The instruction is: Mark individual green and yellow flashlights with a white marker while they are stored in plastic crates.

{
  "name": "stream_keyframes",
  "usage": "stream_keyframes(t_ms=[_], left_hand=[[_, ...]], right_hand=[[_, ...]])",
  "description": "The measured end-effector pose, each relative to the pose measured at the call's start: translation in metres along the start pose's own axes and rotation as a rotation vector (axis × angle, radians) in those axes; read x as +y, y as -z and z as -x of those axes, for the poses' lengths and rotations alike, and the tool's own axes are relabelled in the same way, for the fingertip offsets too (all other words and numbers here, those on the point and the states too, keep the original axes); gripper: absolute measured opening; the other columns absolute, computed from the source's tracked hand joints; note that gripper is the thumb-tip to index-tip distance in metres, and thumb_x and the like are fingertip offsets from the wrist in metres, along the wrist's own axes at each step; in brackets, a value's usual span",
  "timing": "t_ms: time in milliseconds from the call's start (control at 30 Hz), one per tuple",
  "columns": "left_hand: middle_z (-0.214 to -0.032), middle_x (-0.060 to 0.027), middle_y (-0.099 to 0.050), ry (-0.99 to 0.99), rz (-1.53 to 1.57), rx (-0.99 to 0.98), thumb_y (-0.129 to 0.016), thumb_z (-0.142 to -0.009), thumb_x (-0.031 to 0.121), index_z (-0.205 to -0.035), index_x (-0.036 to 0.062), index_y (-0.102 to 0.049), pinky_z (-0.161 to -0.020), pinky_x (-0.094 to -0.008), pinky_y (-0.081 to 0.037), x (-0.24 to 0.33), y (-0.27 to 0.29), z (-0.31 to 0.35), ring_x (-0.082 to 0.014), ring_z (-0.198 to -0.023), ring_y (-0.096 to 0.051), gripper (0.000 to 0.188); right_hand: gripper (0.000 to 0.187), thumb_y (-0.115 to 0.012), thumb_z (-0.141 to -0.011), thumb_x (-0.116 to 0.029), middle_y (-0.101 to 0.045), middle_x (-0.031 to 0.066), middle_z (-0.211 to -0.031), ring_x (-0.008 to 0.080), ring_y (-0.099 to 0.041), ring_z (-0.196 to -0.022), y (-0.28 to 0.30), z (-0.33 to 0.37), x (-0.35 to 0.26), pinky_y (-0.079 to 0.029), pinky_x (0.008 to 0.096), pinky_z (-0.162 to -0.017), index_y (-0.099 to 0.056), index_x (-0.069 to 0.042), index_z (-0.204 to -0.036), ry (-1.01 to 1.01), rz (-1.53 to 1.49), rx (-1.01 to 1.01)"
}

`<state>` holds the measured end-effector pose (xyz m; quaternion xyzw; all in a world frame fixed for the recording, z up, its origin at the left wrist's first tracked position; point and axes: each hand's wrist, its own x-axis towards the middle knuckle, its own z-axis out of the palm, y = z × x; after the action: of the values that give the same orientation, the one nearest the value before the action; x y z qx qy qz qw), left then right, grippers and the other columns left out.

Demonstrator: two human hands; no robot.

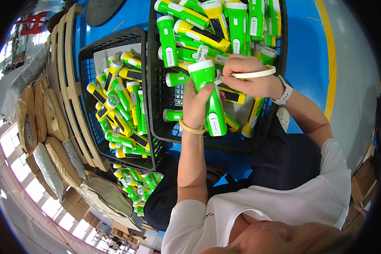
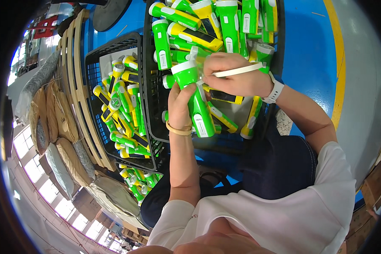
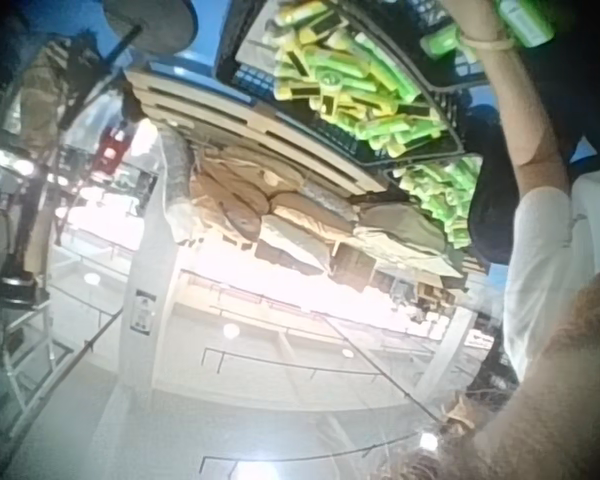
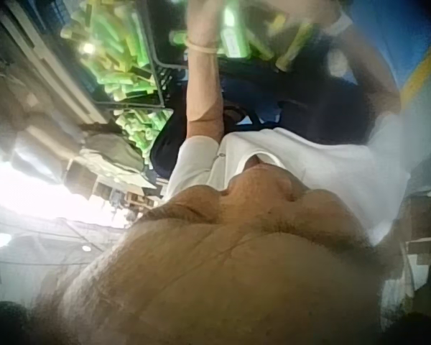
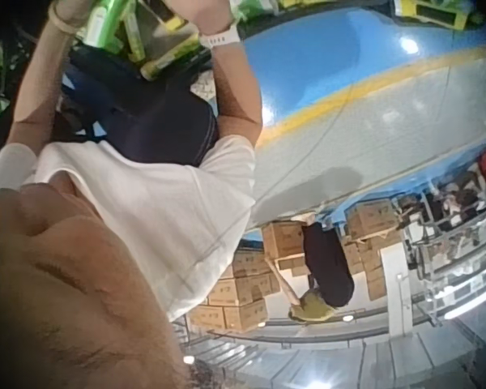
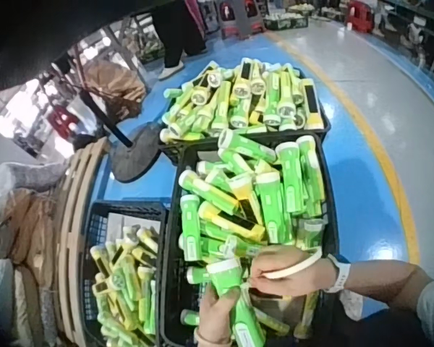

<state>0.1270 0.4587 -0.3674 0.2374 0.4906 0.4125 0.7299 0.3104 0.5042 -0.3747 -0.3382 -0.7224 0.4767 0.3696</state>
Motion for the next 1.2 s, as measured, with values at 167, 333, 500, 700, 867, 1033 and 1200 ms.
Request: stream_keyframes(t_ms=[167,333,500,700,867,1033,1200], left_hand=[[-0.081,-0.0113,-0.060,-0.200,-0.135,0.255,-0.057,-0.085,0.019,-0.104,-0.0011,-0.050,-0.056,-0.0295,-0.049,-0.014,0.004,-0.006,-0.0195,-0.063,-0.061,0.029],[-0.074,-0.0103,-0.060,-0.440,-0.009,0.774,-0.055,-0.088,0.027,-0.099,0.0003,-0.053,-0.057,-0.0323,-0.051,0.024,0.103,-0.020,-0.0211,-0.063,-0.062,0.029],[-0.108,-0.0234,-0.055,-0.350,-1.530,1.326,-0.063,-0.083,0.024,-0.117,-0.0081,-0.047,-0.087,-0.0413,-0.045,0.089,0.199,-0.015,-0.0337,-0.103,-0.052,0.049],[-0.097,-0.0228,-0.059,-0.682,-1.286,0.558,-0.065,-0.080,0.030,-0.109,-0.0030,-0.051,-0.078,-0.0451,-0.046,0.040,0.083,-0.110,-0.0412,-0.091,-0.055,0.046],[-0.107,-0.0242,-0.057,-0.292,-1.575,0.666,-0.067,-0.075,0.034,-0.112,-0.0038,-0.053,-0.081,-0.0452,-0.048,0.031,0.068,-0.155,-0.0391,-0.096,-0.058,0.055],[-0.091,-0.0092,-0.061,-0.143,-0.184,0.260,-0.066,-0.075,0.010,-0.103,0.0004,-0.054,-0.065,-0.0345,-0.052,0.035,0.065,-0.110,-0.0215,-0.076,-0.063,0.031],[-0.108,-0.0143,-0.053,-0.362,-0.076,0.068,-0.059,-0.079,-0.002,-0.124,0.0007,-0.035,-0.068,-0.0404,-0.056,0.024,-0.028,-0.013,-0.0278,-0.084,-0.062,0.051]], right_hand=[[0.015,-0.067,-0.072,-0.005,-0.052,0.0072,-0.073,0.0267,-0.050,-0.067,-0.005,0.007,0.001,-0.040,0.0385,-0.059,-0.053,-0.006,-0.075,0.393,0.229,-0.045],[0.014,-0.069,-0.075,-0.003,-0.058,0.0090,-0.088,0.0249,-0.059,-0.075,0.004,0.023,-0.040,-0.052,0.0339,-0.072,-0.058,-0.010,-0.082,0.231,-0.522,-0.180],[0.013,-0.068,-0.081,-0.009,-0.054,0.0215,-0.118,0.0431,-0.053,-0.110,0.045,0.007,-0.100,-0.047,0.0415,-0.081,-0.058,-0.003,-0.087,0.494,-1.702,-0.705],[0.006,-0.062,-0.082,-0.003,-0.050,0.0230,-0.121,0.0440,-0.051,-0.114,0.037,0.012,-0.123,-0.045,0.0392,-0.081,-0.056,-0.003,-0.081,0.508,-1.674,-0.747],[0.010,-0.061,-0.084,-0.008,-0.051,0.0216,-0.119,0.0415,-0.052,-0.113,0.044,0.015,-0.137,-0.044,0.0390,-0.081,-0.055,-0.004,-0.078,0.488,-1.639,-0.716],[0.009,-0.060,-0.086,-0.010,-0.052,0.0196,-0.115,0.0403,-0.054,-0.110,0.053,0.022,-0.140,-0.045,0.0396,-0.077,-0.056,-0.005,-0.080,0.541,-1.683,-0.719],[0.012,-0.065,-0.084,-0.013,-0.053,0.0192,-0.105,0.0400,-0.062,-0.091,0.050,0.010,-0.106,-0.048,0.0406,-0.071,-0.057,-0.005,-0.089,0.442,-1.695,-0.700]])
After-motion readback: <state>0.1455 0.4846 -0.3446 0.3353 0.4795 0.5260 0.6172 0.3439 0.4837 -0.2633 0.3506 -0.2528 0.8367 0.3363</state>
